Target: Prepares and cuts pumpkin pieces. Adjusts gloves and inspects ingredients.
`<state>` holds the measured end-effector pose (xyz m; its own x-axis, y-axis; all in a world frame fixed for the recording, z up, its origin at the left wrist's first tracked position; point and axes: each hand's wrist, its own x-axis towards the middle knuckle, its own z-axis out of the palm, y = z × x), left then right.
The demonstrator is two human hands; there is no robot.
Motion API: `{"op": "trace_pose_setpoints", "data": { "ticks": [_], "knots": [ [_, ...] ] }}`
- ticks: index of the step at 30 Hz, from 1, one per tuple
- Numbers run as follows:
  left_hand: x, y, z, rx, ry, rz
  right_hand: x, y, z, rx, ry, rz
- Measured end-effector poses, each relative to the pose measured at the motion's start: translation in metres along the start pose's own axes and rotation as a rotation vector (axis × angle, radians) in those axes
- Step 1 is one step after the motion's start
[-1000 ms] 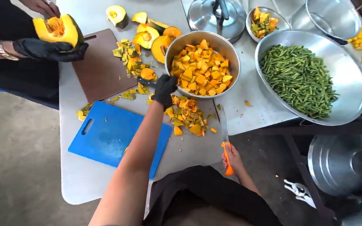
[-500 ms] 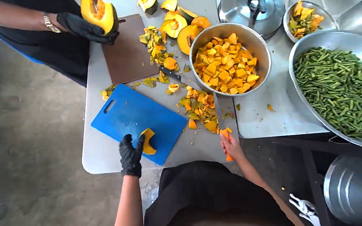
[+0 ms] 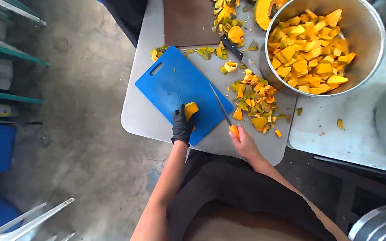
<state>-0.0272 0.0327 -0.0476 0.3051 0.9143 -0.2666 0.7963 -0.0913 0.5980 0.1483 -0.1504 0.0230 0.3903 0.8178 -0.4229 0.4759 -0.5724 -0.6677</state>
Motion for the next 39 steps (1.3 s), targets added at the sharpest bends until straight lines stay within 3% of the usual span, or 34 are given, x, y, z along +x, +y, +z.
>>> {"op": "trace_pose_setpoints", "data": {
  "ticks": [7, 10, 14, 17, 20, 24, 28, 31, 39],
  "knots": [
    [-0.001, 0.016, -0.003, 0.153, -0.132, -0.142, 0.027, -0.021, 0.021, 0.046, -0.181, 0.125],
    [0.006, 0.015, -0.007, 0.077, -0.158, -0.156, 0.033, -0.017, 0.022, 0.126, -0.228, 0.209],
    [0.008, 0.020, -0.024, -0.676, -0.296, -0.302, 0.033, -0.016, 0.014, 0.205, -0.167, 0.221],
    [0.009, 0.023, -0.031, -0.954, -0.546, -0.407, 0.032, -0.025, 0.008, 0.217, -0.140, 0.219],
    [0.009, 0.018, -0.020, -0.996, -0.616, -0.426, 0.032, -0.039, 0.004, 0.181, -0.167, 0.228],
    [0.005, 0.017, -0.017, -0.964, -0.590, -0.463, 0.034, -0.056, 0.002, 0.106, -0.251, 0.223],
    [-0.003, -0.004, -0.013, -0.724, -0.605, -0.288, 0.037, -0.066, 0.001, 0.032, -0.302, 0.223],
    [-0.009, -0.009, -0.012, -0.738, -0.585, -0.269, 0.039, -0.073, 0.000, -0.023, -0.333, 0.232],
    [-0.010, 0.001, -0.021, -0.773, -0.591, -0.384, 0.041, -0.081, 0.001, -0.099, -0.351, 0.185]
  ]
}}
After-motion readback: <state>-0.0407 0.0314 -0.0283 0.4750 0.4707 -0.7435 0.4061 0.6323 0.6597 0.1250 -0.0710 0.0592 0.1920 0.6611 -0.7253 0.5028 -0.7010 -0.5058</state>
